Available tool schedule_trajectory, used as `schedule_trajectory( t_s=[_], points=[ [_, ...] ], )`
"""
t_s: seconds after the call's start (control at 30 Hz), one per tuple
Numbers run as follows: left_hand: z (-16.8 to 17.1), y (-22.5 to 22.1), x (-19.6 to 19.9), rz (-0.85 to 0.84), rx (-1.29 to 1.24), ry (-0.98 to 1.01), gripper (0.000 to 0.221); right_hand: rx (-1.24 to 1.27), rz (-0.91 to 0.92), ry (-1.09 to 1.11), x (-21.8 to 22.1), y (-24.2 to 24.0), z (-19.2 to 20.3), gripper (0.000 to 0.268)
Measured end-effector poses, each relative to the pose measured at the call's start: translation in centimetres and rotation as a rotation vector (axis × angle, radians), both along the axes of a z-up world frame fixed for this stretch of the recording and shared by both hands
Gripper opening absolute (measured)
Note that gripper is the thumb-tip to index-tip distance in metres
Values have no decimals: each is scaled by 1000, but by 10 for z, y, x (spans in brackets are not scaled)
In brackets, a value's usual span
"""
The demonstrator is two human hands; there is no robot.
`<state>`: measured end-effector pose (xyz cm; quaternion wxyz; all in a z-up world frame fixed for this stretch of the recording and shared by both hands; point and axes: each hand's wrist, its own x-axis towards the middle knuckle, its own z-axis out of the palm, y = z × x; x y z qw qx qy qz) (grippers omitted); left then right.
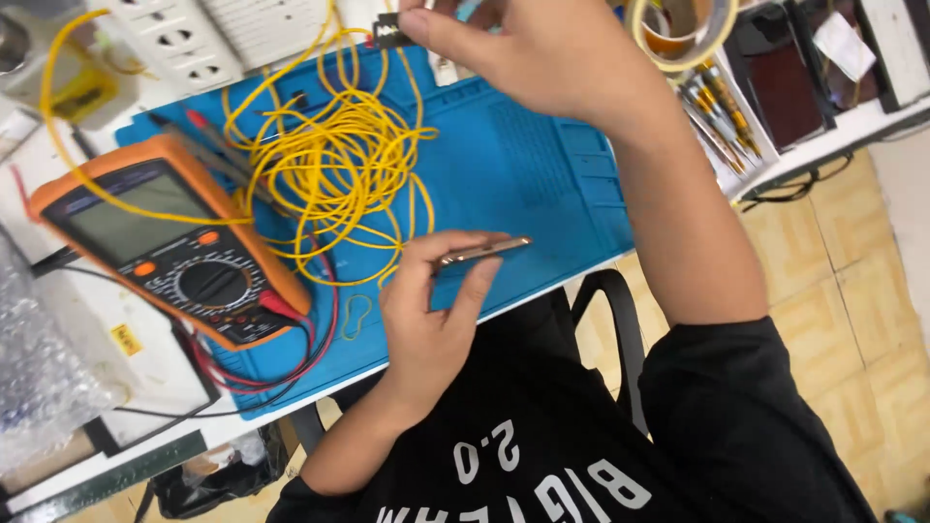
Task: Disassembling a smartphone by removing bottom screws and prying the case open at a repair bench.
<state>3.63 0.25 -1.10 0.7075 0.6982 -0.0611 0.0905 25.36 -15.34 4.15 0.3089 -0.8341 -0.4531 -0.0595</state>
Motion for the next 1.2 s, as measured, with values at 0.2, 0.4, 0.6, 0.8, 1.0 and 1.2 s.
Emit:
schedule_trajectory(
  t_s=[0.2,0.4,0.6,0.8,1.0,1.2],
  points=[
    [-15,-27,6,212,20,-27,64,382,-180,306,-125,-106,15,6],
    [-19,-51,4,445,116,-64,74,938,-460,709,-190,-129,-60,20],
    [-16,-52,3,456,218,-6,63,487,-389,14,-188,-77,-30,13],
    [-22,-50,3,464,256,25,58,299,-147,-277,-167,-52,-32,8],
    [-20,-48,1,382,176,66,55,191,-8,-412,-147,-37,-31,15],
    [-20,-47,3,372,167,8,48,140,37,-425,-147,-39,-31,16]
  ],
)
